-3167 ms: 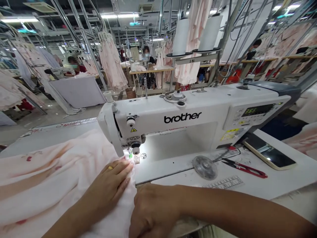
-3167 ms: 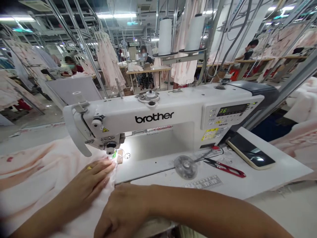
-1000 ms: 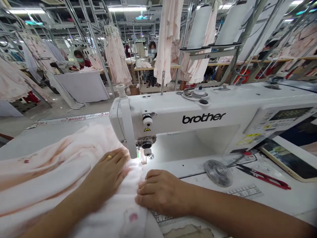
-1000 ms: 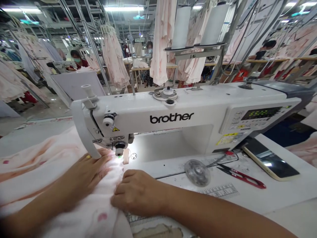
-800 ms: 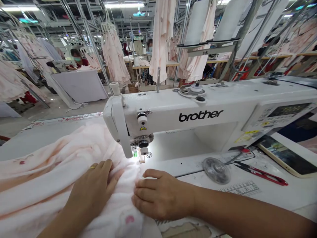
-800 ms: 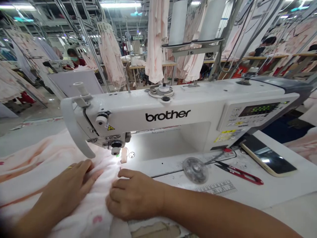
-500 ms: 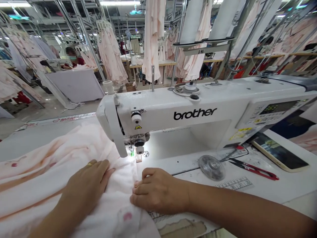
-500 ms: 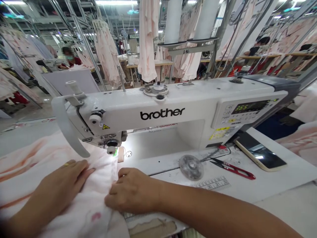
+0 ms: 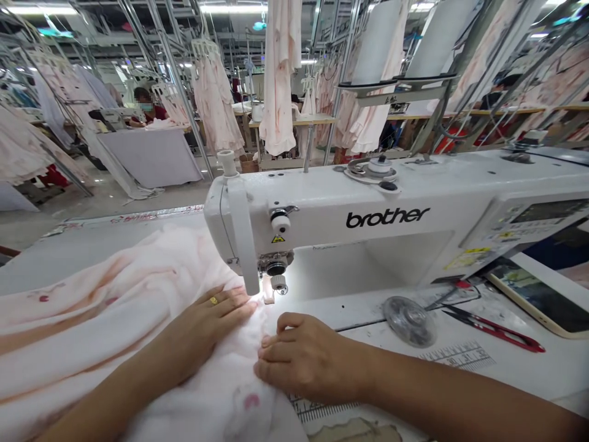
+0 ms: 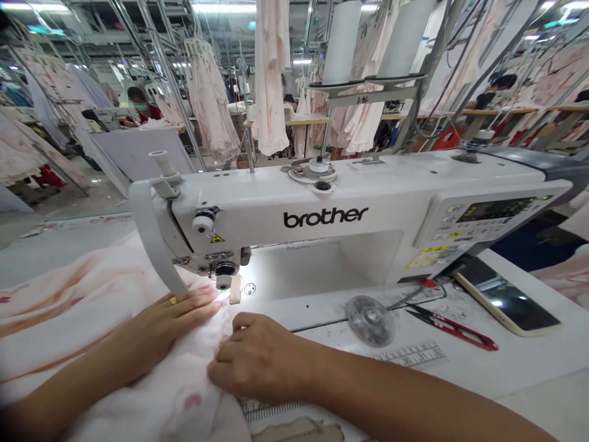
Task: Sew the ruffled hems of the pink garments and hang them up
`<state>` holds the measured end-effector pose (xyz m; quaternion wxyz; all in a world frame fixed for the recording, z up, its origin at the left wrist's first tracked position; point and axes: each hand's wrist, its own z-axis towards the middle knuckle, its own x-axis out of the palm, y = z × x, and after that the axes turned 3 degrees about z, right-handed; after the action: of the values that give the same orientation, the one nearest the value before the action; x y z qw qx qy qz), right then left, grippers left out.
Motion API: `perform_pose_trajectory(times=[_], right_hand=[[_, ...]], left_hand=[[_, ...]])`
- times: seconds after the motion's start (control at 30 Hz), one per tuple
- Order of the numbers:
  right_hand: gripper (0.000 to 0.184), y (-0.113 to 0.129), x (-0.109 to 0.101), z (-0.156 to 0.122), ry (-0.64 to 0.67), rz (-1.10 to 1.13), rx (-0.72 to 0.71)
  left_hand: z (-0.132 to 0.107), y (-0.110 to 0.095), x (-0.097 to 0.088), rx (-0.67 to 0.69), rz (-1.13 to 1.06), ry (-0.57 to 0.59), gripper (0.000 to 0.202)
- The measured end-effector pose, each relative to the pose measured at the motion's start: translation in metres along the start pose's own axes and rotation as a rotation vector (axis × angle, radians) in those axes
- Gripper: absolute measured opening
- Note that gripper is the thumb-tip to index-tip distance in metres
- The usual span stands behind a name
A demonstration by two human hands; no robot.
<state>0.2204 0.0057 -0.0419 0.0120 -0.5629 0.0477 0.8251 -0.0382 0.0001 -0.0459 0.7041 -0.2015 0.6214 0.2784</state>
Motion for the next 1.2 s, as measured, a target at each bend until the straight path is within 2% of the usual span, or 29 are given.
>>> perform_pose_trajectory(times=[0.13,0.4,0.5,0.6,0.7,0.8,0.87,0.97,1.03,1.13,1.2], right_hand=[[0.019,-0.01,0.007,0.002,-0.021,0.001,0.075],[0.017,-0.027,0.019,0.008,-0.016,0.027,0.178],[0.016,-0.029,0.021,0.009,-0.02,0.037,0.204],[0.017,-0.029,0.02,0.007,-0.023,0.049,0.215],[0.018,-0.029,0.019,0.006,-0.026,0.065,0.215],[0.019,-0.029,0.019,0.005,-0.033,0.076,0.2],[0.019,-0.03,0.019,0.006,-0.03,0.08,0.197],[0.017,-0.031,0.02,0.01,0.006,0.057,0.226],[0.018,-0.032,0.021,0.014,0.023,0.025,0.266],[0.019,-0.032,0.022,0.017,-0.008,0.003,0.325],[0.018,-0.03,0.022,0.017,-0.053,0.02,0.352]], left_hand=[[0.007,0.012,0.004,-0.079,-0.096,0.014,0.054],[0.026,0.032,-0.004,-0.173,-0.233,0.068,0.036],[0.029,0.04,-0.005,-0.187,-0.248,0.053,0.038],[0.031,0.032,-0.013,-0.2,-0.222,0.056,0.036],[0.029,0.008,-0.021,-0.293,-0.159,0.051,0.029],[0.02,-0.015,-0.016,-0.31,-0.132,0.006,0.03],[0.013,-0.02,-0.006,-0.284,-0.112,-0.04,0.032],[0.012,-0.014,0.004,-0.298,-0.111,-0.082,0.033],[0.017,-0.004,0.004,-0.314,-0.146,-0.071,0.031],[0.027,0.006,-0.007,-0.337,-0.216,-0.024,0.033],[0.028,0.004,-0.017,-0.335,-0.258,0.036,0.034]])
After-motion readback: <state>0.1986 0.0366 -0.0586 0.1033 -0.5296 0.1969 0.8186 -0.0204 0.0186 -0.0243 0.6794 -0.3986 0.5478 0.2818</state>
